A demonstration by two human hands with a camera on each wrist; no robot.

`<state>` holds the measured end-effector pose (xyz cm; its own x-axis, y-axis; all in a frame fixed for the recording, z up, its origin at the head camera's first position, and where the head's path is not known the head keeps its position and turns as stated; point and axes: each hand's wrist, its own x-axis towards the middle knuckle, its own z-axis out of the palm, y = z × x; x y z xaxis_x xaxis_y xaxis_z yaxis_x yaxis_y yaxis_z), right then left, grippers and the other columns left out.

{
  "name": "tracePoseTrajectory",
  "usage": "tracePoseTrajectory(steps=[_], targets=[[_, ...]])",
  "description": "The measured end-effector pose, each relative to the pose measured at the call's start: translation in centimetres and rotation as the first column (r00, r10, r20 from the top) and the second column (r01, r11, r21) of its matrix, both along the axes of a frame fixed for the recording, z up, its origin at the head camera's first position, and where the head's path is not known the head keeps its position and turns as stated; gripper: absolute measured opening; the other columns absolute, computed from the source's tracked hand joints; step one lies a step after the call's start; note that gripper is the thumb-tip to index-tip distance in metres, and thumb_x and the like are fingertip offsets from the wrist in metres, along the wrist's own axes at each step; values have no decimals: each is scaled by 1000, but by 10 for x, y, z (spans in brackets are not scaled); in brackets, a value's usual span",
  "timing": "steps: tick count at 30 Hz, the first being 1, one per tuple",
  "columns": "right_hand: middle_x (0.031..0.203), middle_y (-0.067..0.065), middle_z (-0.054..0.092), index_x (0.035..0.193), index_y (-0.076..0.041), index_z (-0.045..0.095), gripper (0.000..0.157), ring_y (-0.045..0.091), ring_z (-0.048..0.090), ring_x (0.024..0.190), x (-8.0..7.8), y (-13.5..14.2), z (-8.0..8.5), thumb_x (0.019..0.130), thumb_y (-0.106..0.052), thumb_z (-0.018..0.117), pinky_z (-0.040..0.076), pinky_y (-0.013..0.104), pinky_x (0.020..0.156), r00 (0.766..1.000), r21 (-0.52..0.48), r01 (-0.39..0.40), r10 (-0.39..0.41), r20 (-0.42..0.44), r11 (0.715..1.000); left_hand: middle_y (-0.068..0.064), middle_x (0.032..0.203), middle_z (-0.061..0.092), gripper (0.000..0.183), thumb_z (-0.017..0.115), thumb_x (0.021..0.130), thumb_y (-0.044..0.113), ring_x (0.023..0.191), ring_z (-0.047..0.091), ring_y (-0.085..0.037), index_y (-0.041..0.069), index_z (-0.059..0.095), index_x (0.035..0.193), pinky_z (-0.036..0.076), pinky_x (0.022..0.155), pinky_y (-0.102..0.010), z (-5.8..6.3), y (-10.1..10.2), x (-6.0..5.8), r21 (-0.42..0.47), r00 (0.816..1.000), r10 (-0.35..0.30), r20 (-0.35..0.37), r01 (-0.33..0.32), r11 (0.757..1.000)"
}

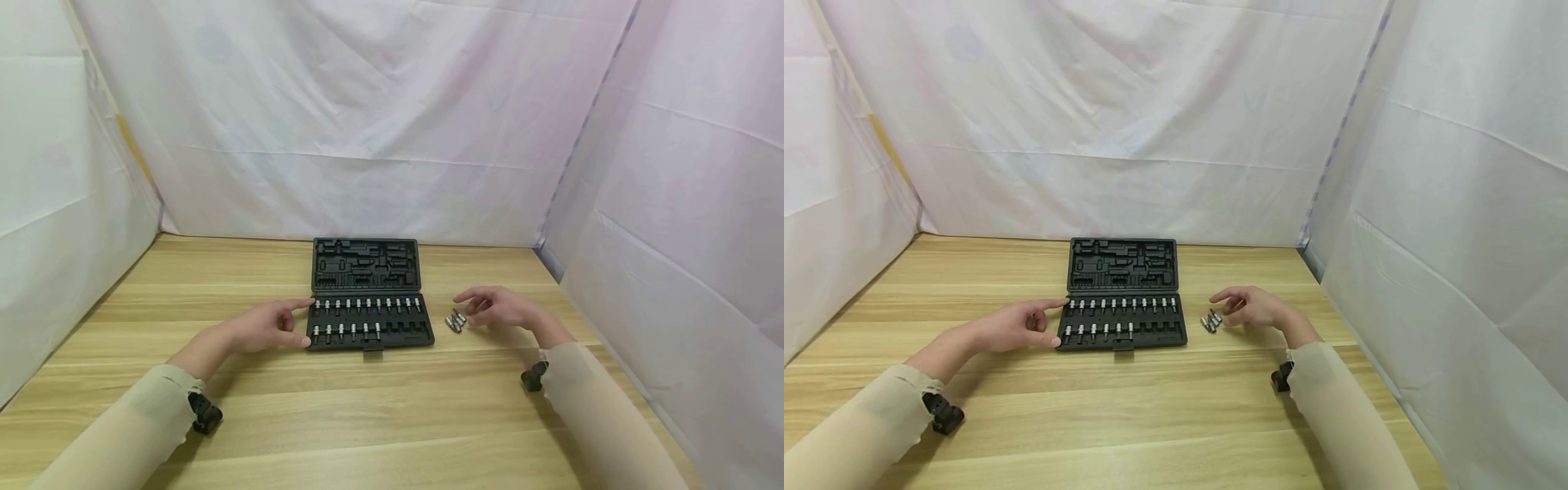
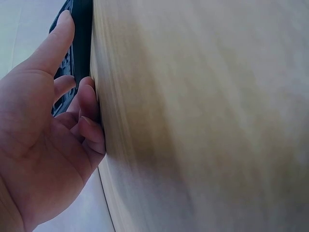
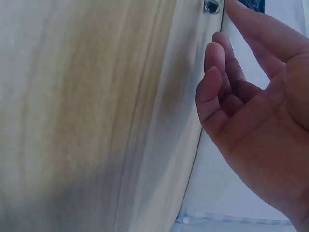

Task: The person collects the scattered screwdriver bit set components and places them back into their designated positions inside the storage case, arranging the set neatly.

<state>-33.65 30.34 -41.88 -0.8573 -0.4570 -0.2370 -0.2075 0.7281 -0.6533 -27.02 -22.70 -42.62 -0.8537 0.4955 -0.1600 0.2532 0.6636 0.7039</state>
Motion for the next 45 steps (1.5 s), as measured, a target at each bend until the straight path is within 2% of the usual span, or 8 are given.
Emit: tracePoseTrajectory(steps=[6, 13, 20, 26, 35, 45], targets=[[135, 11, 70, 150, -22, 68, 56, 27, 61, 124, -5, -1, -3, 96, -24, 85, 46, 39, 102, 999, 29, -12, 11, 49, 999, -6, 100, 62, 97, 86, 95, 42, 88, 54, -20, 13, 36, 172, 50, 70, -29, -1, 0, 0, 3, 1000, 4, 7, -4, 1000], [133, 9, 69, 151, -21, 68, 56, 24, 58, 121, -8, -6, -2, 97, -22, 84, 44, 39, 101, 998, 47, -18, 15, 69, 999, -5, 99, 62, 96, 86, 95, 41, 87, 54, -20, 13, 36, 172, 49, 70, -29, -3, 0, -2, 2, 1000, 7, 5, -7, 1000], [128, 6, 69, 144, -22, 73, 47, 22, 57, 113, -11, -8, -3, 99, -18, 82, 43, 37, 96, 997, 65, 2, -7, 79, 998, -5, 100, 62, 97, 86, 95, 42, 88, 54, -20, 13, 36, 172, 50, 71, -29, -3, -1, -2, 0, 1000, 1, -4, -1, 1000], [120, 6, 70, 135, -18, 76, 36, 21, 57, 105, -11, -7, -6, 100, -13, 79, 45, 35, 91, 998, 49, 9, -12, 60, 999, -5, 100, 63, 97, 86, 95, 43, 88, 55, -20, 13, 36, 172, 50, 71, -29, -2, -1, -1, -8, 1000, 2, -8, -2, 1000], [121, 8, 69, 140, -17, 74, 43, 22, 56, 106, -10, -4, -9, 98, -19, 81, 46, 36, 89, 998, 12, 22, -23, 61, 1000, -5, 99, 62, 96, 86, 95, 41, 87, 54, -20, 12, 36, 172, 49, 70, -29, -1, 0, 0, -4, 1000, 2, -2, -2, 1000], [113, 3, 72, 140, -21, 74, 33, 20, 59, 96, -8, -6, -8, 110, -27, 65, 47, 33, 84, 997, 54, 72, -73, 31, 996, -5, 99, 63, 96, 86, 95, 42, 87, 55, -20, 11, 37, 172, 50, 70, -28, -2, -1, -1, -5, 1000, -3, -14, 3, 1000]])
